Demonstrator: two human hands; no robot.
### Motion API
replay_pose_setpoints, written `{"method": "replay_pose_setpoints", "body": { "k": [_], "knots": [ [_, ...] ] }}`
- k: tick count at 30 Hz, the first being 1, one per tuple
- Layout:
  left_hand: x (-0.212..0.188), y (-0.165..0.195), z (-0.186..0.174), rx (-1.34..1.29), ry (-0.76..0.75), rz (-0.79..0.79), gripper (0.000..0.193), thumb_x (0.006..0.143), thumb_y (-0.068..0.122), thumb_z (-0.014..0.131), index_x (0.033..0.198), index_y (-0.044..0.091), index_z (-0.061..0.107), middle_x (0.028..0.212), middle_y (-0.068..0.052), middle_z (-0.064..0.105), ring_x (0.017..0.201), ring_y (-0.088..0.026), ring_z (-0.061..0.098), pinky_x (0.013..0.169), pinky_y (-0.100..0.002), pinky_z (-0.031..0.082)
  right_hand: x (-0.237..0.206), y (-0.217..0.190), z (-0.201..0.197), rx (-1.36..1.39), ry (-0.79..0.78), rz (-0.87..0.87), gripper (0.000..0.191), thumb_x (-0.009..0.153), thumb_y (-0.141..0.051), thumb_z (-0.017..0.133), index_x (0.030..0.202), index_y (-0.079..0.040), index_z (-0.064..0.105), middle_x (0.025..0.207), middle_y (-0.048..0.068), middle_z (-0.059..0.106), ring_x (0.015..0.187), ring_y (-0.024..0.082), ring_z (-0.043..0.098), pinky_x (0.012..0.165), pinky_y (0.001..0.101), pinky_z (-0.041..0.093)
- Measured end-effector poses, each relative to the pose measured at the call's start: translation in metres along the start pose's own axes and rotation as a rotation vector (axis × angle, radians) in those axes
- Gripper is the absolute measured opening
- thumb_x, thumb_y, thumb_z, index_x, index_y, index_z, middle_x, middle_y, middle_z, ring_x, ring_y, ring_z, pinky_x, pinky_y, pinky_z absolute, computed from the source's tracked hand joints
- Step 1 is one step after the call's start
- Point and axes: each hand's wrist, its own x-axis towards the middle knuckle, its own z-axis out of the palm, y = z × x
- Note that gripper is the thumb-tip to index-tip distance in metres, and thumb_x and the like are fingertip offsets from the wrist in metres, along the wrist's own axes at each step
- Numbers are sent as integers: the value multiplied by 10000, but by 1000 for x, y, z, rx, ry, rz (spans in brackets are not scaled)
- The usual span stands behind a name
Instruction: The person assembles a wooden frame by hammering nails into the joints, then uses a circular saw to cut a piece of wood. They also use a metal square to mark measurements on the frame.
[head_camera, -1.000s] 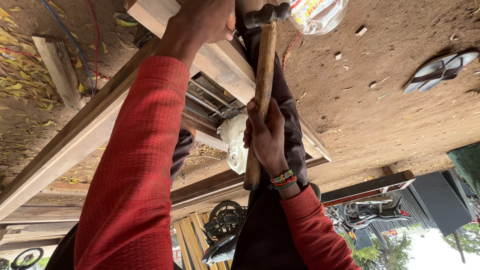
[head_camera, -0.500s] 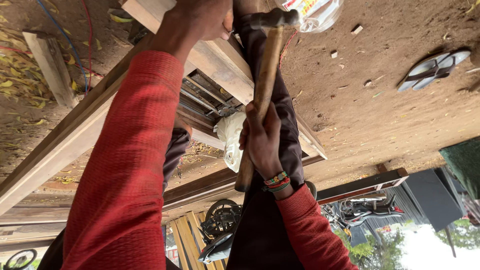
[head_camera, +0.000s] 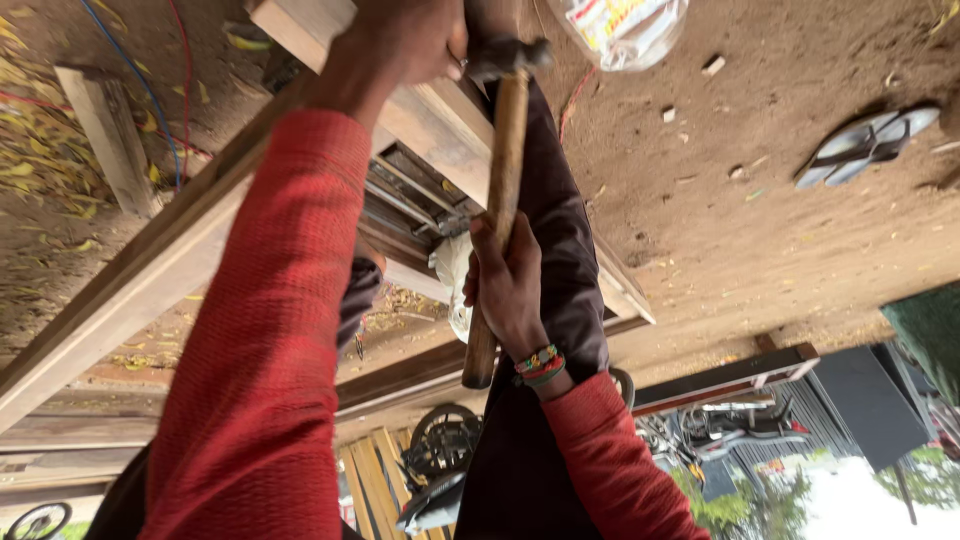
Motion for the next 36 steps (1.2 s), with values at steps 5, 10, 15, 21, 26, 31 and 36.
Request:
{"method": "replay_pose_setpoints", "body": {
  "k": [5, 10, 15, 21, 26, 31, 36],
  "knots": [
    [-3, -2, -1, -101, 22, -18, 108, 925, 111, 762, 1017, 103, 817, 937, -41, 795, 719, -186, 760, 653, -357, 619, 4, -10, -5, -35, 41, 7, 223, 1059, -257, 576, 994, -62, 490, 593, -5, 511, 386, 84, 491, 321, 253, 427],
    [-1, -8, 10, 19, 97, 50, 128, 834, 153, 825, 956, 114, 828, 913, -60, 785, 717, -215, 744, 645, -374, 607, 5, -14, -4, 3, 50, -28, 219, 1057, -267, 582, 1015, -66, 507, 572, -10, 489, 384, 78, 483, 327, 248, 411],
    [0, -16, 20, 11, 83, 86, 77, 869, 153, 812, 934, 115, 828, 908, -44, 794, 729, -207, 755, 673, -374, 609, 7, -6, -2, 6, 49, -36, 234, 1055, -281, 585, 1019, -65, 506, 588, -16, 497, 401, 76, 499, 335, 249, 428],
    [0, -14, 21, 21, 36, 66, 53, 900, 120, 785, 934, 106, 823, 904, -72, 791, 737, -213, 753, 631, -364, 610, 4, -1, -5, -9, 65, -14, 248, 1057, -294, 586, 1019, -60, 515, 581, -17, 488, 396, 69, 476, 338, 245, 421],
    [-3, -15, 21, -28, 49, 80, 96, 883, 107, 786, 974, 110, 816, 935, -83, 786, 738, -211, 748, 631, -361, 616, -8, 0, -4, 53, 81, -40, 247, 1048, -297, 591, 1040, -61, 520, 588, -14, 504, 402, 69, 485, 345, 249, 433],
    [1, -12, 15, 38, 13, 109, 126, 860, 107, 803, 983, 116, 830, 966, -84, 793, 790, -208, 750, 716, -371, 602, -3, -2, -8, -4, 76, 0, 246, 1048, -291, 596, 1027, -57, 521, 575, -16, 488, 397, 71, 481, 340, 250, 418],
    [2, -1, 3, -5, -143, -28, 204, 858, 104, 804, 1062, 104, 793, 995, -97, 774, 770, -194, 763, 705, -358, 632, -10, -2, -8, 107, 58, 12, 248, 1046, -290, 599, 1036, -56, 516, 595, -19, 490, 399, 70, 472, 350, 248, 414]
  ]
}}
